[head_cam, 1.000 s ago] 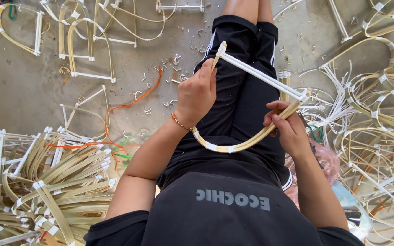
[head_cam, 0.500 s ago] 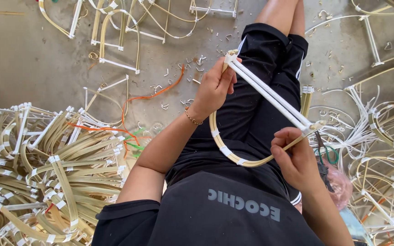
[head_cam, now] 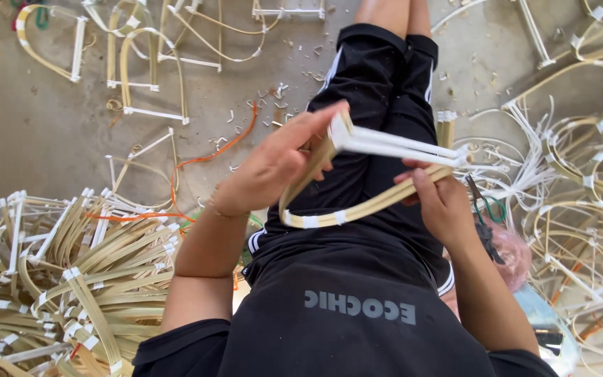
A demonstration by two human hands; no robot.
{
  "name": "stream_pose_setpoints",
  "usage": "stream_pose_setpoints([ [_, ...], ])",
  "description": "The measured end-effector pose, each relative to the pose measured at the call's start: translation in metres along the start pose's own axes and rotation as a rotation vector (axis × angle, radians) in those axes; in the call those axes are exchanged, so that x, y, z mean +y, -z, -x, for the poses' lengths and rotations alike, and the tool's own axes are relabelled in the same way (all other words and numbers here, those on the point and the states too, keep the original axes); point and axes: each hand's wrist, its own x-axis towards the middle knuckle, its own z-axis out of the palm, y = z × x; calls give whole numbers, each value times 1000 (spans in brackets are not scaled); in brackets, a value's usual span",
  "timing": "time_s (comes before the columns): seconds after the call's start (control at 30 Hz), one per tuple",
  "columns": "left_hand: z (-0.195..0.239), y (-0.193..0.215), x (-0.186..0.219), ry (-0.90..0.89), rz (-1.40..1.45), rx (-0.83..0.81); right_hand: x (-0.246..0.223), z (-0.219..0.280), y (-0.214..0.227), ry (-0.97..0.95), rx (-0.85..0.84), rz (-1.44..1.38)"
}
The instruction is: Assembling and securing bamboo furniture frames using bamboo strips, tape, and hand tools.
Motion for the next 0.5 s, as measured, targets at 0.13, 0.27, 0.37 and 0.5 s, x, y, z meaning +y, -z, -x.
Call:
stream_pose_setpoints([
  [0.13,-12,-26,-48,388,846,-238,14,-5,-9,28,-126,-41],
  [0.27,-24,-91,-81,117,149,-318,17,-7,-21,180,-148,-160],
  [0.37,-19,-124,-99,35,121,-329,35,-12,-25,138,-129,74],
  [0.5,-30,-109,-105,140,154,-199,33,-28,-18,165,-308,47],
])
